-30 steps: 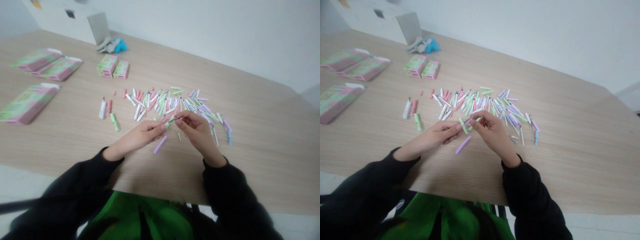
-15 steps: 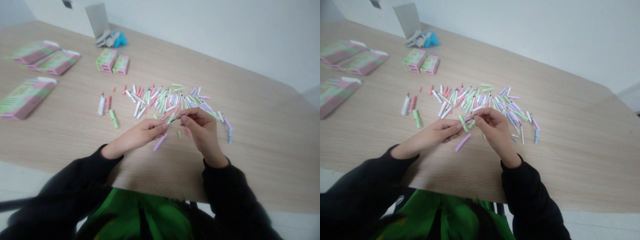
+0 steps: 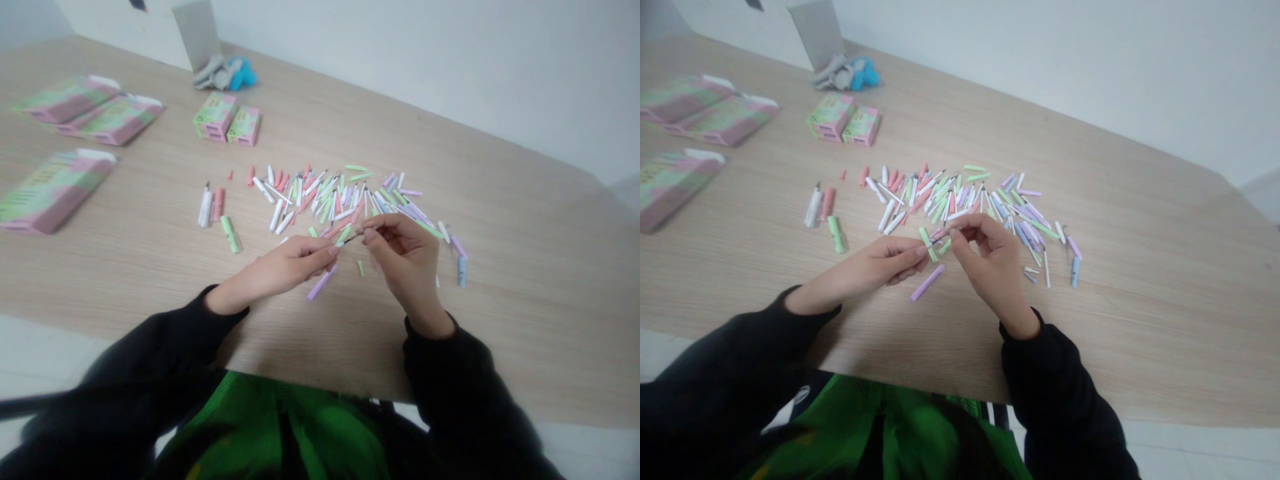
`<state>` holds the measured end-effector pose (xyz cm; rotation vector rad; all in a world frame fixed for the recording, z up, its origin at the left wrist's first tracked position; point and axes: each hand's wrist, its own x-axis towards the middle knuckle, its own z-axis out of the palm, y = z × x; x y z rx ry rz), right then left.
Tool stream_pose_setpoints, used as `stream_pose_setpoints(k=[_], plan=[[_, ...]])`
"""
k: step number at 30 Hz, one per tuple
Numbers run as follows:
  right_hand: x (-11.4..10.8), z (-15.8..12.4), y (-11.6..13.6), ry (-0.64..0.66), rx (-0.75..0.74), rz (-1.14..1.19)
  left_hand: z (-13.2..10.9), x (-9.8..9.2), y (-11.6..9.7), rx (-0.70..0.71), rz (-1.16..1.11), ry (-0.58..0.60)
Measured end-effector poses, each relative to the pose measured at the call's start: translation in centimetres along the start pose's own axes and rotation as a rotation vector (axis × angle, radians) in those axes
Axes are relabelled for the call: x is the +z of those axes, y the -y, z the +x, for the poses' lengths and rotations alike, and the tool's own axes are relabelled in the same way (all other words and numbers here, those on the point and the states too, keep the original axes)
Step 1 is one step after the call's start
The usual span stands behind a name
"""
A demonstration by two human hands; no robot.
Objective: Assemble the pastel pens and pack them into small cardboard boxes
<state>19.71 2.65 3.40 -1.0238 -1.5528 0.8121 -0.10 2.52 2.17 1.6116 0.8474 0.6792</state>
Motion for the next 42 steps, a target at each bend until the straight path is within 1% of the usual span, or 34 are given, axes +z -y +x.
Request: stream_pose_setpoints(k=[3,5,8,13,18,21,24,28,32,35,37,38,42], plan=[[-0.2,0.1,0.0,0.005,-0.025,-0.019,0.0,0.0,0.0,-0.012,-0.002,-0.009],[-0.3,0.2,0.0,-0.032,-0.037,-0.026,0.0,0.0,0.0,-0.013,-0.004,-0.014],[-0.5,0.4,0.0,-0.078,-0.008,-0.015,0.0,0.0,0.0,-0.007,-0.011,-0.017],[-0.3,0.4,0.1,-0.010,0.002,0.047,0.0,0.0,0.1,0.003,-0.018,-0.024],[-0.2,0.5,0.0,-0.046,0.035,0.068,0.0,0.2,0.1,-0.017,-0.056,-0.118],[0.3,0.1,-0.3,0.018,0.076,0.146,0.2,0.5,0.1,-0.011,-0.061,-0.176],[1.0,-0.5,-0.8,0.068,0.099,0.166,0.3,0.7,0.1,-0.002,-0.054,-0.181],[1.5,-0.9,-1.4,0.053,0.103,0.144,0.3,0.5,0.1,0.007,-0.029,-0.197],[1.6,-1.0,-1.3,0.056,0.084,0.114,0.1,0.3,0.2,0.026,-0.012,-0.204],[1.1,-0.6,-1.0,0.006,0.072,0.114,0.1,0.1,0.3,0.040,-0.020,-0.202],[0.3,-0.1,-1.3,-0.039,0.073,0.071,0.1,0.1,0.5,0.039,-0.025,-0.210],[-0.3,0.3,-1.6,-0.046,0.079,0.014,0.1,0.0,0.5,0.035,-0.023,-0.213],[-3.2,1.7,-4.0,0.017,0.165,-0.404,0.2,-0.1,0.8,0.007,0.005,-0.216]])
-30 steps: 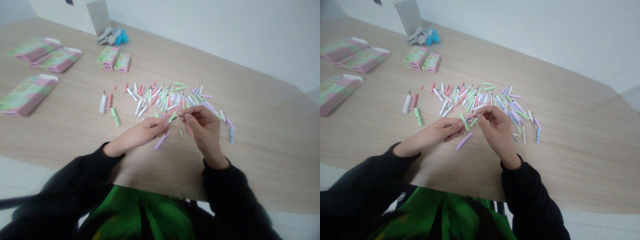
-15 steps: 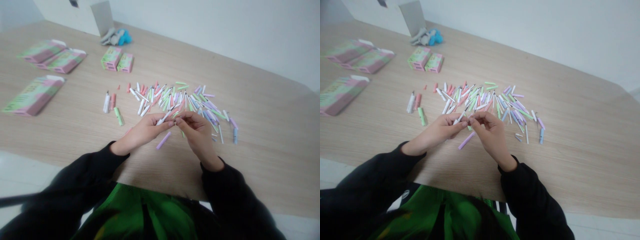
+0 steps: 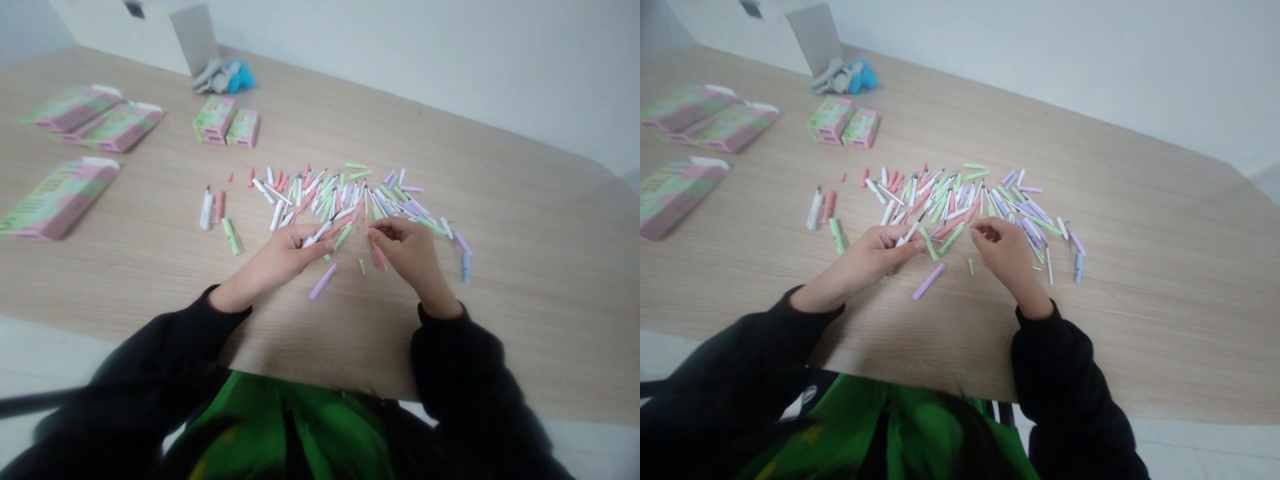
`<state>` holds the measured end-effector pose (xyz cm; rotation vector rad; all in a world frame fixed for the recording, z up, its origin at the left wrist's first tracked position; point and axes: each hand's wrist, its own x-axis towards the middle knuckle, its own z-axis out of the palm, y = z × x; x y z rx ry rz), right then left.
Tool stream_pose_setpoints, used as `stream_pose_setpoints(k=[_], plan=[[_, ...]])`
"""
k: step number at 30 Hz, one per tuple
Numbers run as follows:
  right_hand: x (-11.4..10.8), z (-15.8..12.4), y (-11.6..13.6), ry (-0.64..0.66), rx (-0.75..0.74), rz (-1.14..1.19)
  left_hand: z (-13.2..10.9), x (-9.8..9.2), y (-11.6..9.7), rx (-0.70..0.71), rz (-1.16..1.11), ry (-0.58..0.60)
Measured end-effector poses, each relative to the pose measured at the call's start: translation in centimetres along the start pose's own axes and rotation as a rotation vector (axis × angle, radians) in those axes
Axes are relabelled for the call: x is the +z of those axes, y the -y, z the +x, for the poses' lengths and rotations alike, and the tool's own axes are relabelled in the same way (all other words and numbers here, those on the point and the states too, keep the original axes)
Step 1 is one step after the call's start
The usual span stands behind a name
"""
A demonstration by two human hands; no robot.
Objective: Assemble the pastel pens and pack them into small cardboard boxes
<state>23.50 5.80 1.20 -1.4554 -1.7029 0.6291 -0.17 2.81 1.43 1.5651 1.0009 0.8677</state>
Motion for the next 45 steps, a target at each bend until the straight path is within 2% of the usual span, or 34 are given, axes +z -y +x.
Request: stream_pose_setpoints(k=[3,5,9,11,14,19,22,25,29,34,36,41,45], plan=[[-0.5,0.9,-2.1,0.039,0.052,-0.302,0.1,0.0,0.1,-0.006,0.028,-0.005],[-0.4,1.1,-2.9,0.073,0.046,-0.422,0.1,0.1,0.1,-0.006,0.037,-0.001],[0.4,1.3,-3.9,0.125,0.015,-0.455,0.1,0.0,0.1,-0.013,0.041,0.015],[0.6,1.2,-3.9,0.104,-0.015,-0.432,0.2,0.0,0.2,-0.018,0.037,0.030],[0.5,0.8,-2.7,0.064,-0.029,-0.292,0.3,0.1,0.3,-0.030,0.025,0.051],[0.6,-1.0,1.1,0.279,-0.045,0.238,0.3,0.3,0.0,-0.039,-0.023,0.095],[1.2,-2.0,2.5,0.344,-0.030,0.329,0.2,0.4,-0.3,-0.044,-0.047,0.118],[1.8,-2.5,2.9,0.366,-0.021,0.358,0.1,0.4,-0.4,-0.042,-0.037,0.131],[1.7,-2.4,3.0,0.322,-0.069,0.333,0.0,0.2,-0.3,-0.020,-0.027,0.149],[0.4,-2.2,3.8,0.038,-0.116,0.404,-0.2,0.3,-0.2,-0.009,-0.075,0.196],[-0.1,-2.2,4.1,-0.034,-0.135,0.388,-0.3,0.3,-0.3,-0.004,-0.058,0.213],[-0.5,-2.7,4.4,0.025,-0.257,0.271,-0.4,0.5,-0.5,-0.019,-0.029,0.229],[-0.4,-2.7,4.5,0.062,-0.293,0.216,-0.3,0.5,-0.4,-0.022,-0.001,0.226]])
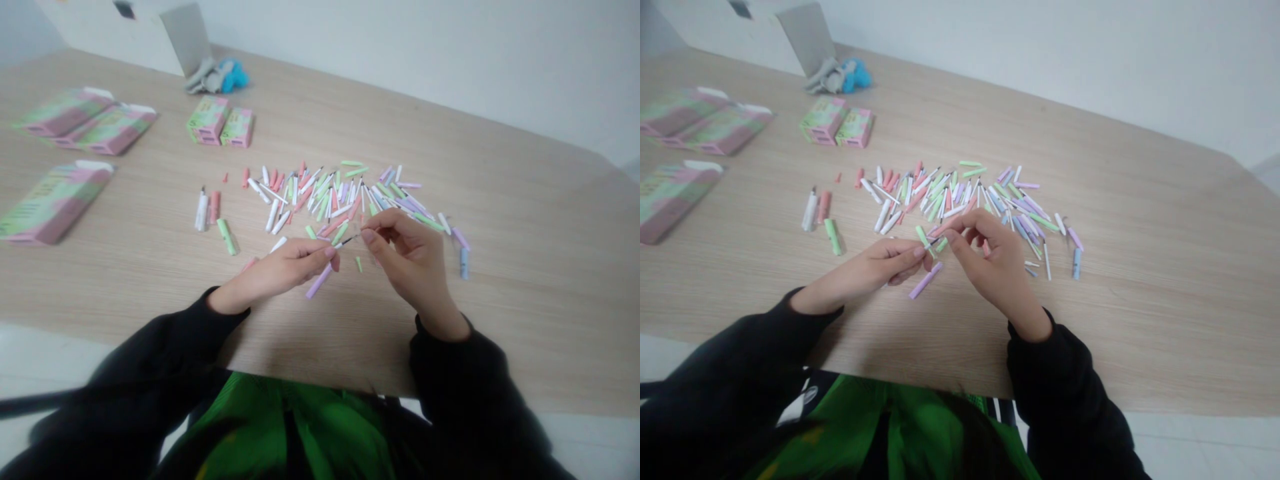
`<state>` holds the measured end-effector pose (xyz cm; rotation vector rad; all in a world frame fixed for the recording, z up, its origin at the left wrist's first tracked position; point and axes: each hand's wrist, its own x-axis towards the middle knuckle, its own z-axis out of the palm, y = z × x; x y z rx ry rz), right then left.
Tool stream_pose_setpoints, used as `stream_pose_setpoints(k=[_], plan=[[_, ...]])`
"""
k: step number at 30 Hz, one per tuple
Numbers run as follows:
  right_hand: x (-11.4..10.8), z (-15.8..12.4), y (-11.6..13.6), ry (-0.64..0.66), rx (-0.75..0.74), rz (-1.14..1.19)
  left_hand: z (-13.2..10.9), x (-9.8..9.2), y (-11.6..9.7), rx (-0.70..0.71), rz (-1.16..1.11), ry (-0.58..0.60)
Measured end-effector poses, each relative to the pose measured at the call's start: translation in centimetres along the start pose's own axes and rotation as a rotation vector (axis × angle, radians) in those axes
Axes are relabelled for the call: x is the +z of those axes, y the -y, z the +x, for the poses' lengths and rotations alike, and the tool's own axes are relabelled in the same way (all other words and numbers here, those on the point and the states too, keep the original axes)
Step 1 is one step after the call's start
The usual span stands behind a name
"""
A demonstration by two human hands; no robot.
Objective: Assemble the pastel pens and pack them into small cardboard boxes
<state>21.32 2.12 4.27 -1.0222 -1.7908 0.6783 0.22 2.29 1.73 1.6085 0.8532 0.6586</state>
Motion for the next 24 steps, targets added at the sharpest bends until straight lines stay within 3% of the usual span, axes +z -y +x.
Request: stream_pose_setpoints(k=[7,14,24], plan=[[0.7,-0.1,-0.2,0.056,0.013,0.007,0.1,0.0,0.0,0.008,-0.016,0.003],[1.8,-0.4,-0.6,0.125,0.174,0.245,-0.3,0.0,-0.1,0.006,-0.031,0.010],[1.3,0.3,-0.6,0.080,0.179,0.233,0.3,0.3,0.7,-0.012,-0.247,0.018]])
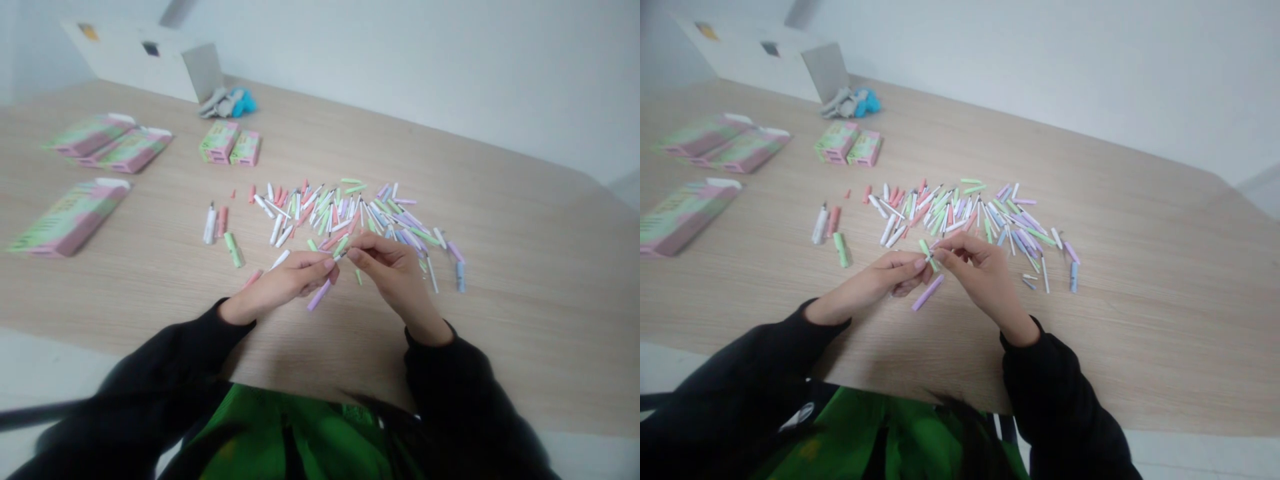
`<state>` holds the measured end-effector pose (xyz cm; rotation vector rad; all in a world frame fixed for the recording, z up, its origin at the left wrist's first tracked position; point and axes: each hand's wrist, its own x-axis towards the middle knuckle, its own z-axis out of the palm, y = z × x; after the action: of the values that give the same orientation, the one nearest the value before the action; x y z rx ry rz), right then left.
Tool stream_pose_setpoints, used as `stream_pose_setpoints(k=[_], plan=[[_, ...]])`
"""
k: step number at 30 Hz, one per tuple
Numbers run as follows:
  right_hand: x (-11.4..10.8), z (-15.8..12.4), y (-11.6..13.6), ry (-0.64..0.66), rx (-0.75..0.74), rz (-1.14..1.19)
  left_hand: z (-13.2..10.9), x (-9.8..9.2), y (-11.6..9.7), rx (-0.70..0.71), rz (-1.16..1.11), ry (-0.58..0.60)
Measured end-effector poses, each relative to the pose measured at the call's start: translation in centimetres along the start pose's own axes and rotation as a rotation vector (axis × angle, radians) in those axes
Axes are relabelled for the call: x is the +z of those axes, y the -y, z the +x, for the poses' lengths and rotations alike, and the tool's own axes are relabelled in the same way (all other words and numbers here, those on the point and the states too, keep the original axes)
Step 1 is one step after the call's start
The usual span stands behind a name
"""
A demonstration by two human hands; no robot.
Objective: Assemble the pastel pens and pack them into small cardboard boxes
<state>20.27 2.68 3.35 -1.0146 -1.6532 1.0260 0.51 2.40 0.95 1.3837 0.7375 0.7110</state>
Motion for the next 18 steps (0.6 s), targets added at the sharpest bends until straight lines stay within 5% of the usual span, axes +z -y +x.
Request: stream_pose_setpoints(k=[6,10,14,18], plan=[[-0.9,0.9,-0.3,0.026,0.063,0.000,-0.3,-1.4,-0.5,0.081,-0.025,-0.020],[-0.6,3.6,-2.1,0.129,0.081,-0.268,-1.0,-3.7,-1.5,0.148,-0.134,-0.190],[2.5,6.9,-3.7,0.320,0.034,-0.761,-1.4,-5.8,-1.9,0.187,-0.180,-0.299],[7.0,9.3,-4.1,0.358,0.077,-0.887,-1.3,-6.6,-1.8,0.173,-0.205,-0.346]])
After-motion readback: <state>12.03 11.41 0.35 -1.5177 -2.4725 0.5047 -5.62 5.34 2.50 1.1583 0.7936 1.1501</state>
